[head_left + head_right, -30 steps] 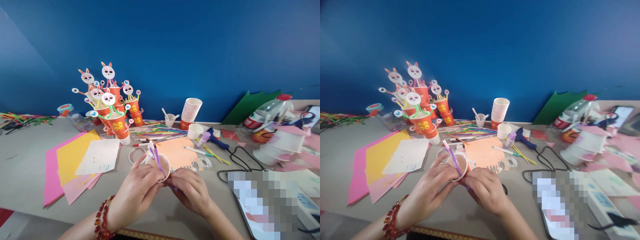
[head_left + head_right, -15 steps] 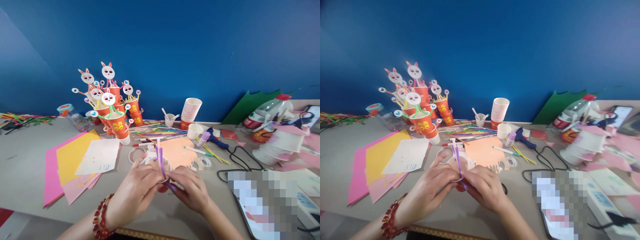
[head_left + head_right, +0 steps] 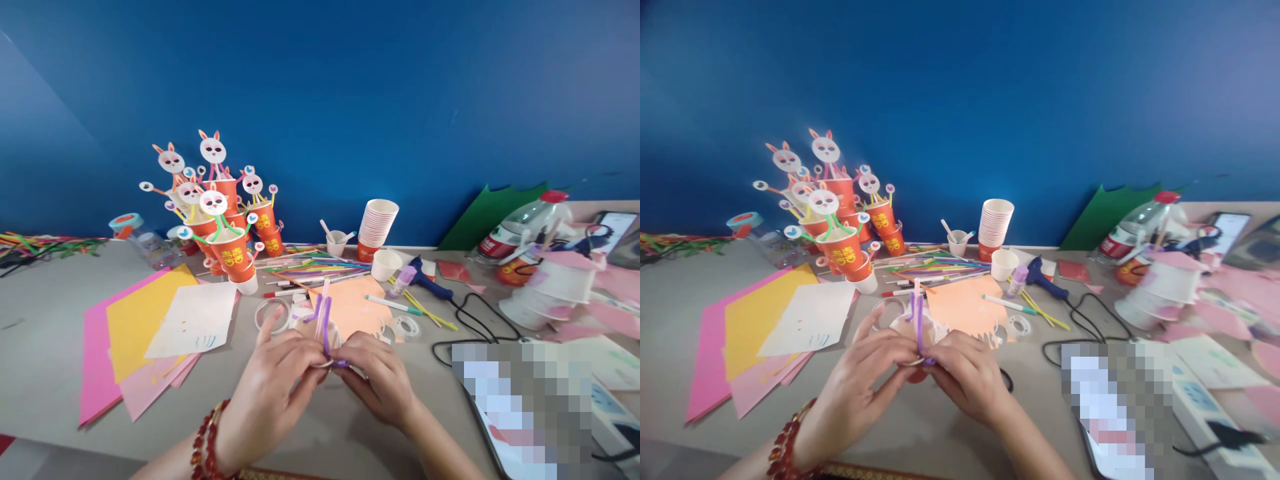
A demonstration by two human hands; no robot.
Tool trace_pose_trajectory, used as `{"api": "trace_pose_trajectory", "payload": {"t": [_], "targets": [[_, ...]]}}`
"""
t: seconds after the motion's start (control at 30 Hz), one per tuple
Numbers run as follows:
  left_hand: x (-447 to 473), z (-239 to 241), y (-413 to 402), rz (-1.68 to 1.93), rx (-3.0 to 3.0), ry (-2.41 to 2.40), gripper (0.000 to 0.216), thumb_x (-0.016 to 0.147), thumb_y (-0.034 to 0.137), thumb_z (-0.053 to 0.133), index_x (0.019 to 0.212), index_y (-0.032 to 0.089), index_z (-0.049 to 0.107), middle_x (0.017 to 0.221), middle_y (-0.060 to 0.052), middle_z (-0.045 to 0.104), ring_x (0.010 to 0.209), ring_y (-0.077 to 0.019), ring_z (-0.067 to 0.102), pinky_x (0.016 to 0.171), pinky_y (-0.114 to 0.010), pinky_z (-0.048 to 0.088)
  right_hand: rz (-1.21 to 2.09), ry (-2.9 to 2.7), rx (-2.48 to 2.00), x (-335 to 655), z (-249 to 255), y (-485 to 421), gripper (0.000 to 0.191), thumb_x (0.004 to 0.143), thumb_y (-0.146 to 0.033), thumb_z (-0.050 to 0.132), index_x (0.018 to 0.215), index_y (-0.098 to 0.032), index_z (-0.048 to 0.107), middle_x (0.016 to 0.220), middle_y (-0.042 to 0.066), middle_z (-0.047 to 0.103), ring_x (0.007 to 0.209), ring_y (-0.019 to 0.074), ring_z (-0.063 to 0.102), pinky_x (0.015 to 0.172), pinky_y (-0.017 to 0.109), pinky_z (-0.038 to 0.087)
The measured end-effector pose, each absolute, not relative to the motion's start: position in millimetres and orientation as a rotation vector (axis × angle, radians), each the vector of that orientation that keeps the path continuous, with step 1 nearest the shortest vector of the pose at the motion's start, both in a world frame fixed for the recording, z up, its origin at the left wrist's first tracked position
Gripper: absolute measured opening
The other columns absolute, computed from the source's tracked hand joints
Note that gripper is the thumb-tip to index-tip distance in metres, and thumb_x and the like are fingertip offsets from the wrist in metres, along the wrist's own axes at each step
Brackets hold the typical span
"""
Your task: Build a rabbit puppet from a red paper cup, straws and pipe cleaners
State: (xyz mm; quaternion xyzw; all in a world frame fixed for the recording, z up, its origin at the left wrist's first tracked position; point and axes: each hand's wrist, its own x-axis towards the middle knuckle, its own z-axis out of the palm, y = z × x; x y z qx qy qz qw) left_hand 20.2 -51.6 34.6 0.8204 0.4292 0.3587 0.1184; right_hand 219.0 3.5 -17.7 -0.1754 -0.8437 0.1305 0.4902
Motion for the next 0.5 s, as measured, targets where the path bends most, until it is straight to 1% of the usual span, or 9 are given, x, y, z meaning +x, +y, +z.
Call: {"api": "trace_pose_trajectory", "payload": {"t": [0.23, 0.5], "targets": [[23.1, 30.1, -52.5, 1.030, 2.336, 1.323, 0.020, 0.087, 0.004, 0.053, 0.091, 0.023, 0.057, 0.089, 0.003, 0.071, 0.085, -0.0152, 0.066, 0.116, -0.048, 0.021, 0.319, -2.029, -0.405, 215.8, -18.3, 2.2, 0.021, 0.091, -0.012, 0.058, 0.111, -0.017, 0.062, 0.078, 0.007, 0.071, 0.067, 0.0179, 0.064, 0.061, 0.029, 0.053], [24.9, 30.2, -52.7, 1.042, 2.400, 1.341, 0.019, 0.087, 0.004, 0.050, 0.086, 0.022, 0.055, 0.090, 0.001, 0.072, 0.086, -0.0161, 0.065, 0.115, -0.048, 0.023, 0.398, -1.992, -0.505, 210.9, -20.0, -4.3, 0.021, 0.088, -0.009, 0.058, 0.107, -0.019, 0.060, 0.079, 0.005, 0.070, 0.068, 0.0175, 0.066, 0.064, 0.028, 0.053]]}}
